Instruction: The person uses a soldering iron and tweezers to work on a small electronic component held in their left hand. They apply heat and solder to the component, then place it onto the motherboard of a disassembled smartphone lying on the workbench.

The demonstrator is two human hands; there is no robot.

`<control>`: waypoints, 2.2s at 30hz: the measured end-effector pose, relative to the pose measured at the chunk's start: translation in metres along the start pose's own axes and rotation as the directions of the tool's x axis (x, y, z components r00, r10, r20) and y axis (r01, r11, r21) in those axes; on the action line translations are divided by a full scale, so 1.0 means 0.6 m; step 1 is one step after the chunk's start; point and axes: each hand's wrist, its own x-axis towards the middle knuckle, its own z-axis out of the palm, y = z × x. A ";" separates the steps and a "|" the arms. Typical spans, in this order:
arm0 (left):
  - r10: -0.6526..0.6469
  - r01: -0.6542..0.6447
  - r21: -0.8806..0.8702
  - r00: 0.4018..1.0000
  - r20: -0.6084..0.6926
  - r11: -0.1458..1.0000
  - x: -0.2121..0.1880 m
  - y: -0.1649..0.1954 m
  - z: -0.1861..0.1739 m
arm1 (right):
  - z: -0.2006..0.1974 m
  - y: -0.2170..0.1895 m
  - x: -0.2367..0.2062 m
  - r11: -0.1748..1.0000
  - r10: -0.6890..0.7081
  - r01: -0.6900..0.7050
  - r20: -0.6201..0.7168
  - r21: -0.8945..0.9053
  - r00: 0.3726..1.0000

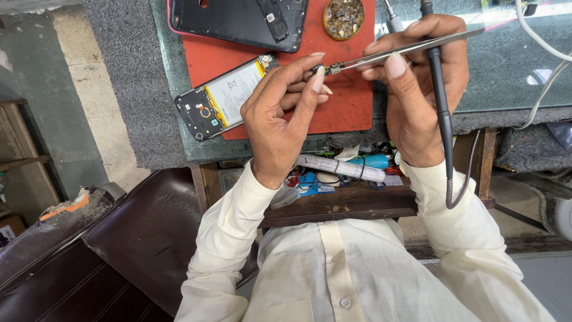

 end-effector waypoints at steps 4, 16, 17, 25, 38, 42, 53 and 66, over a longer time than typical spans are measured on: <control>-0.005 0.005 -0.003 1.000 0.000 1.000 0.016 0.000 -0.029 | 0.025 0.006 0.013 1.000 0.007 -0.007 -0.003 0.017 1.000; 0.008 -0.008 -0.007 1.000 0.001 1.000 0.072 -0.007 -0.042 | 0.037 0.015 0.072 1.000 0.002 -0.002 0.008 -0.003 1.000; 0.007 -0.007 -0.009 1.000 -0.001 1.000 0.072 -0.007 -0.042 | 0.037 0.017 0.074 1.000 -0.003 0.003 0.010 -0.005 1.000; 0.020 -0.020 -0.003 1.000 -0.001 1.000 0.063 -0.007 -0.071 | 0.065 0.023 0.065 0.999 -0.032 0.032 0.010 -0.009 0.999; 0.016 -0.016 -0.003 1.000 -0.013 1.000 0.028 0.011 -0.092 | 0.089 0.021 0.027 0.999 -0.039 0.039 0.015 -0.023 0.999; 0.028 -0.028 0.014 0.999 -0.015 1.000 0.027 0.009 -0.098 | 0.092 0.025 0.024 0.999 -0.047 0.047 -0.004 -0.016 0.999; 0.021 -0.021 0.007 1.000 -0.006 1.000 0.018 0.014 -0.075 | 0.075 0.022 0.020 0.996 -0.064 0.064 -0.011 -0.062 0.998; 0.028 -0.028 0.015 1.000 -0.004 0.999 0.021 0.013 -0.057 | 0.053 0.025 0.024 0.996 -0.056 0.053 -0.046 -0.075 0.997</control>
